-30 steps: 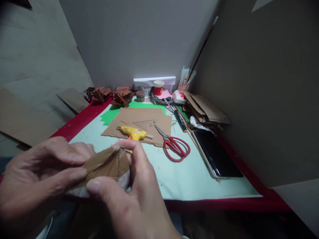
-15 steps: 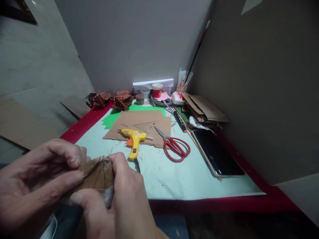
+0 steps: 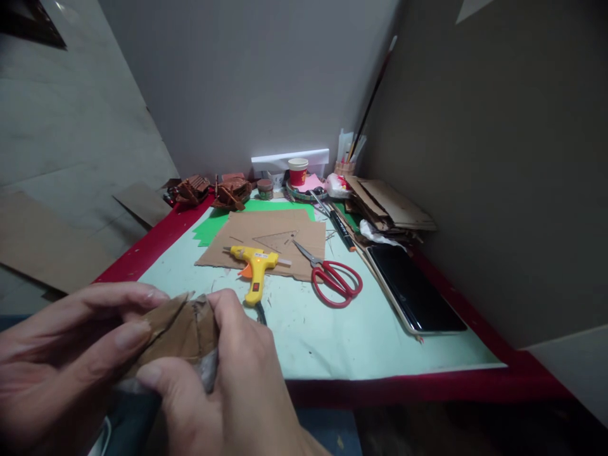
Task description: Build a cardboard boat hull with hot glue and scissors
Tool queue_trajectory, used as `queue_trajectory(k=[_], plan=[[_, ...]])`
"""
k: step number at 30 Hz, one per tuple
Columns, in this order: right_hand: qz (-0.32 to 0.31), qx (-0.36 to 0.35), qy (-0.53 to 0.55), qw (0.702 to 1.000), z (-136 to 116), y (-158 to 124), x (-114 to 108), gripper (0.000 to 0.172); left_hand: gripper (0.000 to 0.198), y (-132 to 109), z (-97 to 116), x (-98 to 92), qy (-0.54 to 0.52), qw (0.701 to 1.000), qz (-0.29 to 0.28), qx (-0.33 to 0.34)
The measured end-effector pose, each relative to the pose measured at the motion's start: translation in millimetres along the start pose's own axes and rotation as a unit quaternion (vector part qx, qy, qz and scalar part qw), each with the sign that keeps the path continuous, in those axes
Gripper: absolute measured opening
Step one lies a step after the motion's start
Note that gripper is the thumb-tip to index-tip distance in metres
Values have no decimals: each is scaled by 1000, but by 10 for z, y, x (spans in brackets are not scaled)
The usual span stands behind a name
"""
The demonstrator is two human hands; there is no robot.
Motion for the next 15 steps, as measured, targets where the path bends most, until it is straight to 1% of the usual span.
queue_trajectory(k=[2, 5, 7, 9, 10, 12, 15], plan=[[1, 0, -4, 1000, 0, -4, 1, 21, 7, -25, 14, 16, -1, 1000, 18, 0], [3, -4, -10, 1000, -16, -9, 2, 20, 5, -3, -23, -11, 0, 1000, 4, 19], [2, -8, -8, 1000, -31, -11, 5, 19, 2, 40, -68, -49, 14, 997, -27, 72], [-2, -8, -15, 1000, -33, -11, 13, 20, 5, 83, -103, -75, 29, 987, -52, 148], [-4, -5, -24, 1000, -24, -9, 20, 21, 6, 102, -114, -78, 30, 984, -52, 171], [-6, -2, -35, 999, 13, -2, 38, 21, 9, 130, -111, -57, 22, 981, -40, 191], [2, -9, -31, 999, 87, 9, 65, 20, 22, 151, -47, 30, 9, 980, -29, 197]])
Point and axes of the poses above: each hand's wrist, its own y-axis towards the middle knuckle, its own x-axis out of the palm, z = x × y, the point moved 2 cm from there along y, towards the middle knuckle, and after that the axes turned 7 degrees about z, right-handed, at the moved point
